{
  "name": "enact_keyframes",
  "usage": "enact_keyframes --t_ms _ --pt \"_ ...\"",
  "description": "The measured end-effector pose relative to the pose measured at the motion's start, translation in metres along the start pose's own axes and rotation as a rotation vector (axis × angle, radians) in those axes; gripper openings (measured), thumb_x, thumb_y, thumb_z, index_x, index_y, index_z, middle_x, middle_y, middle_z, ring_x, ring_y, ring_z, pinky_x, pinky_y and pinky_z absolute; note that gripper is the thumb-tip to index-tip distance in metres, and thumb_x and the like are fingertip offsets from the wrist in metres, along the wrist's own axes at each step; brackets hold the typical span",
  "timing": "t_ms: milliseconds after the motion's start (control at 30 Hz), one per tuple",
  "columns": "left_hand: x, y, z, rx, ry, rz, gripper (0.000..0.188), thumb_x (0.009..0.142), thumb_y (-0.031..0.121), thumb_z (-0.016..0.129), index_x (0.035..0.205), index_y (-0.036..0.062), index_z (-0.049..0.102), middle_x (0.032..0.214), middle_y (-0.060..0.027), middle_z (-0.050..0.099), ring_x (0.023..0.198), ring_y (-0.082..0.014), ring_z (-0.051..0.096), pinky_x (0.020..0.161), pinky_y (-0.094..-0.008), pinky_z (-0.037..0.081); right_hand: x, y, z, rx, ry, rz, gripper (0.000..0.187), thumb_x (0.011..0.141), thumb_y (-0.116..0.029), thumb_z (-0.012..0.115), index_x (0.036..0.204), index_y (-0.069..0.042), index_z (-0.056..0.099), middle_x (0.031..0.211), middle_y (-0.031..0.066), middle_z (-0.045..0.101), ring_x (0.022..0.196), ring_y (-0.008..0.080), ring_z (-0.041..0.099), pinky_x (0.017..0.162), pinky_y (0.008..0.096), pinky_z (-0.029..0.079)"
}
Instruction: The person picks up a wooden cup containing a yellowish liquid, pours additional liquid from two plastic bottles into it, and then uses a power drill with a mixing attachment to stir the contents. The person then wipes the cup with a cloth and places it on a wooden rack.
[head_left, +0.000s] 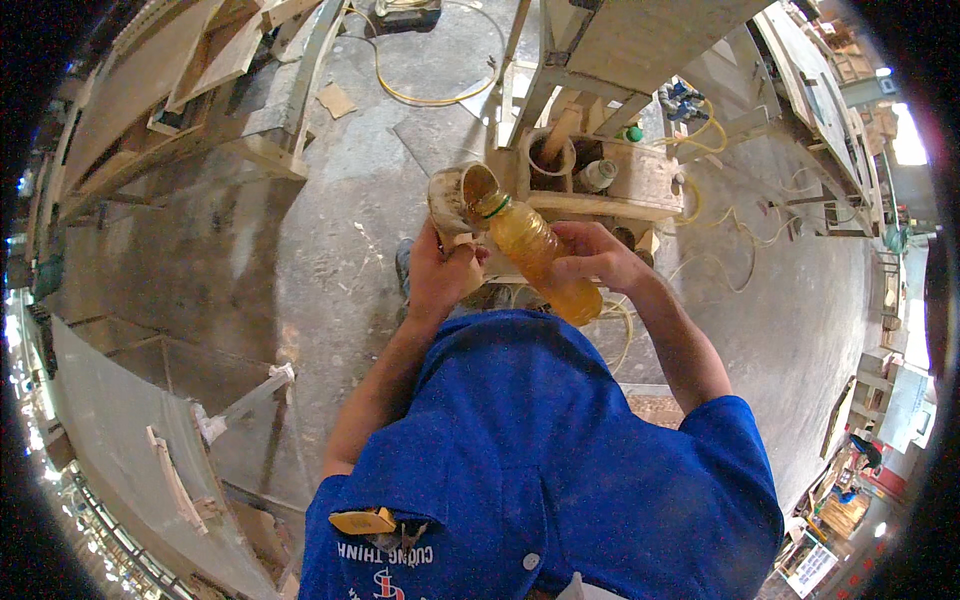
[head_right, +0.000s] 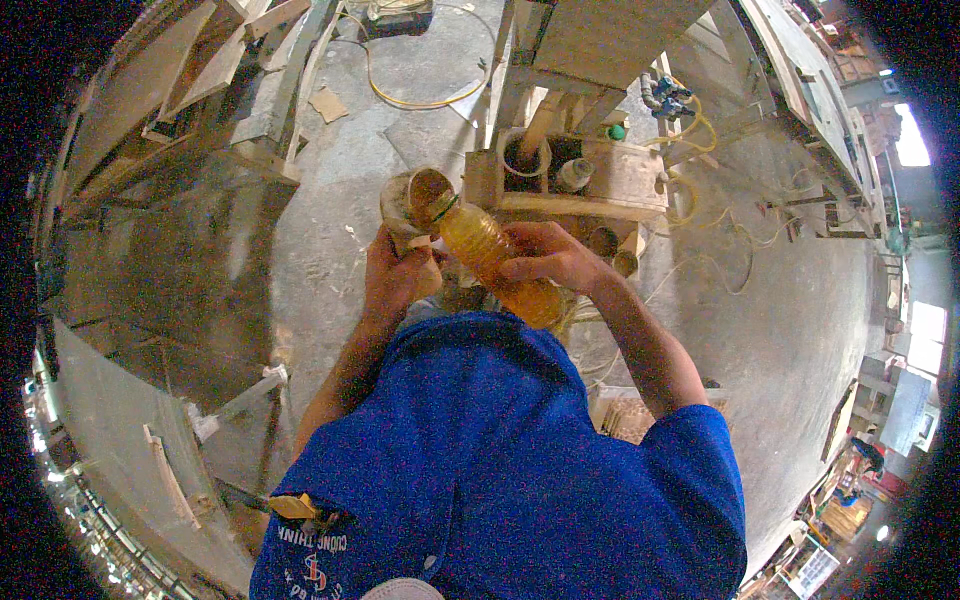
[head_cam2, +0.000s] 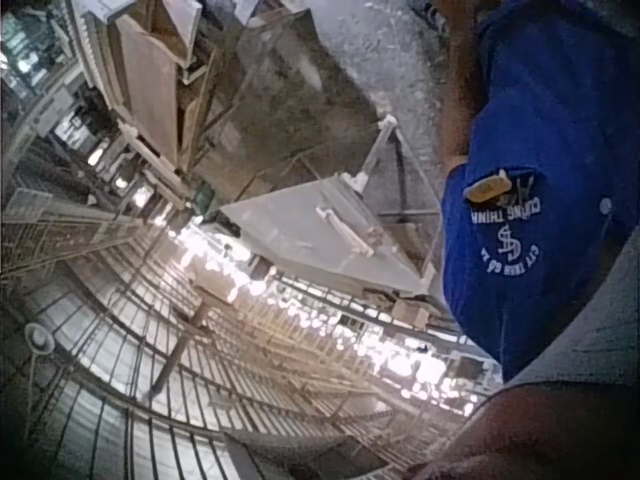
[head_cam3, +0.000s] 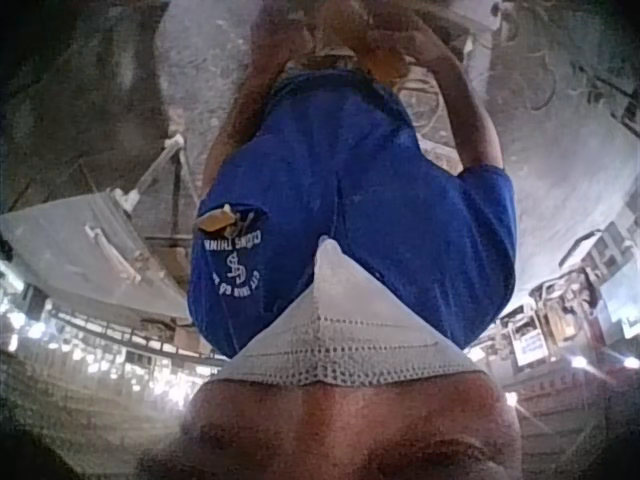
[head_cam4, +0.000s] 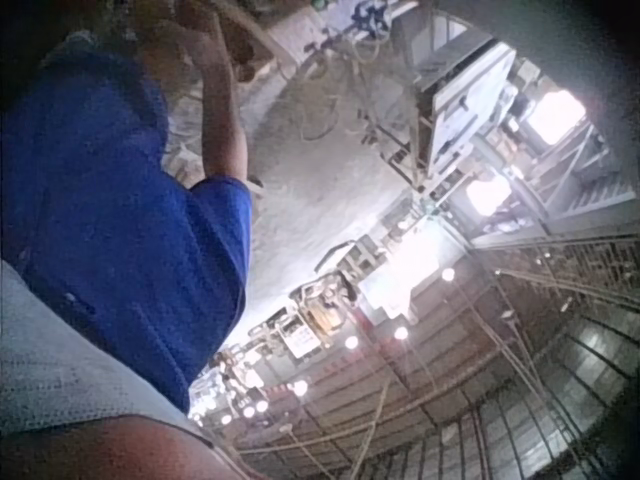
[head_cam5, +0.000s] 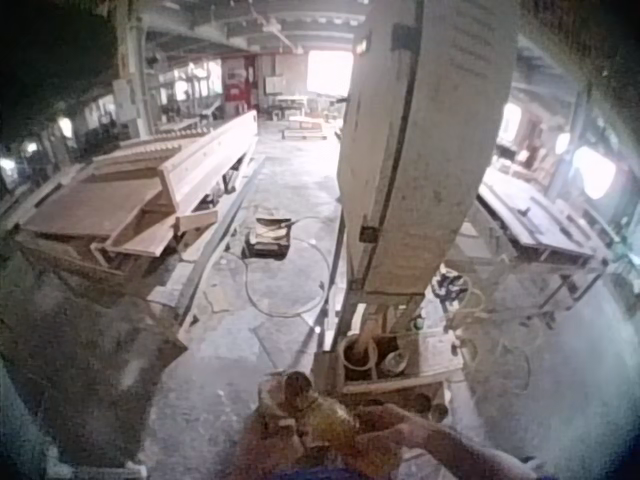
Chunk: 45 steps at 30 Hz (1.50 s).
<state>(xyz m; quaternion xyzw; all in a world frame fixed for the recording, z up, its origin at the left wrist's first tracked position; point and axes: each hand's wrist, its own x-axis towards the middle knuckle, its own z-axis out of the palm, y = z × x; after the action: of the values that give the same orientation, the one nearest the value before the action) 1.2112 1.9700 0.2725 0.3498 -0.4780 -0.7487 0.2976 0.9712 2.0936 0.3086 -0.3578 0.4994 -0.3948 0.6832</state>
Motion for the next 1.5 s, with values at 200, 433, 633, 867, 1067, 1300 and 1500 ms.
enact_keyframes --t_ms 200,433,633,867,1067,1300,1500 --pt "0.005 -0.004 0.004 0.28 0.071 0.133 0.042 0.085 -0.007 0.049 0.126 0.0008 0.055 0.105 -0.015 0.07 0.081 -0.0197 0.071 0.071 -0.0333 0.059 -0.008 -0.026 0.006 -0.124 0.033 0.081 0.065 0.083 -0.024 0.079 0.133 0.007 0.053 0.119 0.0116 0.067 0.108 0.0175 0.064 0.095 0.0322 0.05" --pt "0.005 0.007 0.011 0.294 0.025 0.06 0.044 0.083 -0.007 0.048 0.125 0.0009 0.057 0.105 -0.0134 0.07 0.08 -0.0189 0.071 0.072 -0.0328 0.059 -0.013 -0.015 -0.002 -0.055 0.068 0.085 0.071 0.082 -0.025 0.077 0.138 0.008 0.05 0.124 0.0144 0.065 0.111 0.0202 0.063 0.098 0.0336 0.049" --pt "0.011 0.001 0.009 0.133 -0.027 -0.019 0.044 0.082 -0.008 0.05 0.125 0.003 0.058 0.098 -0.008 0.07 0.073 -0.018 0.069 0.064 -0.0317 0.056 -0.009 0.017 -0.014 0.228 -0.047 0.055 0.079 0.078 -0.034 0.08 0.137 0.009 0.05 0.123 0.0152 0.066 0.11 0.0221 0.064 0.097 0.0345 0.05" --pt "0.012 0.006 0.014 0.114 -0.137 -0.111 0.043 0.081 -0.008 0.054 0.123 0.0016 0.059 0.099 -0.011 0.07 0.073 -0.0204 0.069 0.064 -0.0333 0.056 -0.018 0.027 -0.013 0.448 -0.118 -0.05 0.083 0.076 -0.038 0.082 0.136 0.01 0.05 0.122 0.0157 0.067 0.106 0.025 0.067 0.093 0.0373 0.053" --pt "0.001 0.012 0.017 -0.136 -0.204 -0.181 0.044 0.08 -0.004 0.057 0.123 -0.0019 0.057 0.102 -0.0135 0.071 0.077 -0.0247 0.071 0.069 -0.0374 0.059 -0.032 0.005 -0.015 0.355 -0.031 -0.255 0.081 0.073 -0.03 0.085 0.137 0.008 0.052 0.13 0.0161 0.064 0.12 0.0266 0.062 0.103 0.0398 0.048" --pt "-0.002 0.025 0.023 -0.275 -0.218 -0.373 0.046 0.081 -0.003 0.061 0.127 -0.0023 0.055 0.106 -0.0174 0.07 0.083 -0.0305 0.072 0.073 -0.043 0.061 -0.036 -0.015 -0.009 -0.111 0.261 -0.366 0.077 0.068 -0.013 0.09 0.136 0.0 0.056 0.132 0.0101 0.064 0.123 0.0214 0.06 0.107 0.0388 0.046" --pt "0.004 0.013 0.025 -0.35 -0.201 -0.382 0.048 0.084 -0.002 0.068 0.13 -0.0011 0.054 0.109 -0.0203 0.07 0.087 -0.0337 0.072 0.073 -0.0467 0.062 -0.038 -0.028 -0.004 -0.557 0.616 -0.308 0.068 0.07 -0.008 0.088 0.131 0.001 0.058 0.129 0.0092 0.064 0.121 0.0184 0.059 0.108 0.036 0.044"
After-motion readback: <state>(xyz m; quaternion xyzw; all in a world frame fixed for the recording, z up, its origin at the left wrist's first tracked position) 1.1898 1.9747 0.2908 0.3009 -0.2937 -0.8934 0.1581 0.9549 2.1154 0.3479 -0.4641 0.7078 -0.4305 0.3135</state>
